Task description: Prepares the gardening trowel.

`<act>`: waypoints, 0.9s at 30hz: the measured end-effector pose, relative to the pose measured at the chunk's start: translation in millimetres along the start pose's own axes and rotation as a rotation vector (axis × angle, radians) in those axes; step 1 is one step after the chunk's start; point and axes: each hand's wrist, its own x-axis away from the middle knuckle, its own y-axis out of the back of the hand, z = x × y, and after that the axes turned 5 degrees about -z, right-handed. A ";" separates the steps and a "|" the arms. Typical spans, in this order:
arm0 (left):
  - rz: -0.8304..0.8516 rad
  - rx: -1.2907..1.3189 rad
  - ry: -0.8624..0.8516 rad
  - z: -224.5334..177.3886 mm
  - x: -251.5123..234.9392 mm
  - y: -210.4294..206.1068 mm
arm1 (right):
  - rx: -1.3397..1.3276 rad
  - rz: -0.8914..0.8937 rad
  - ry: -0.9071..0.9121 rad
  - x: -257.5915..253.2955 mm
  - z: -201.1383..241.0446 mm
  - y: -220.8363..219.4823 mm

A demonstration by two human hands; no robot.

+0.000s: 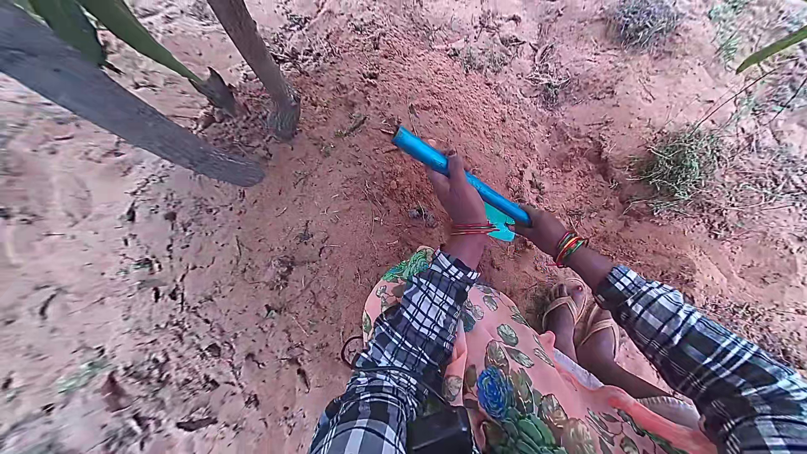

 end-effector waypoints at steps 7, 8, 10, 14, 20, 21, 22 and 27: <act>0.080 -0.059 -0.050 2.6 -15.5 8.1 | -0.161 0.074 0.045 -3.0 -2.0 -8.6; 0.069 -0.099 0.079 10.4 -12.0 7.3 | -0.128 0.086 0.009 3.8 -12.6 -8.0; 0.105 -0.139 0.260 24.1 -3.3 6.2 | -0.085 0.139 -0.072 19.9 -25.1 -1.8; 0.249 -0.155 0.415 31.5 21.8 1.7 | -0.035 0.150 -0.202 60.3 -29.2 19.9; 0.153 -0.268 0.794 52.3 31.0 6.9 | 0.011 0.311 -0.398 92.3 -24.1 32.8; 0.108 -0.333 0.865 63.9 29.7 9.8 | -0.010 0.355 -0.426 92.0 -31.0 20.4; 0.062 -0.404 0.909 77.6 28.7 13.0 | -0.021 0.383 -0.453 91.2 -38.2 3.9; 0.054 -0.515 0.927 100.9 31.0 16.0 | -0.020 0.196 -0.552 103.9 -57.2 -81.3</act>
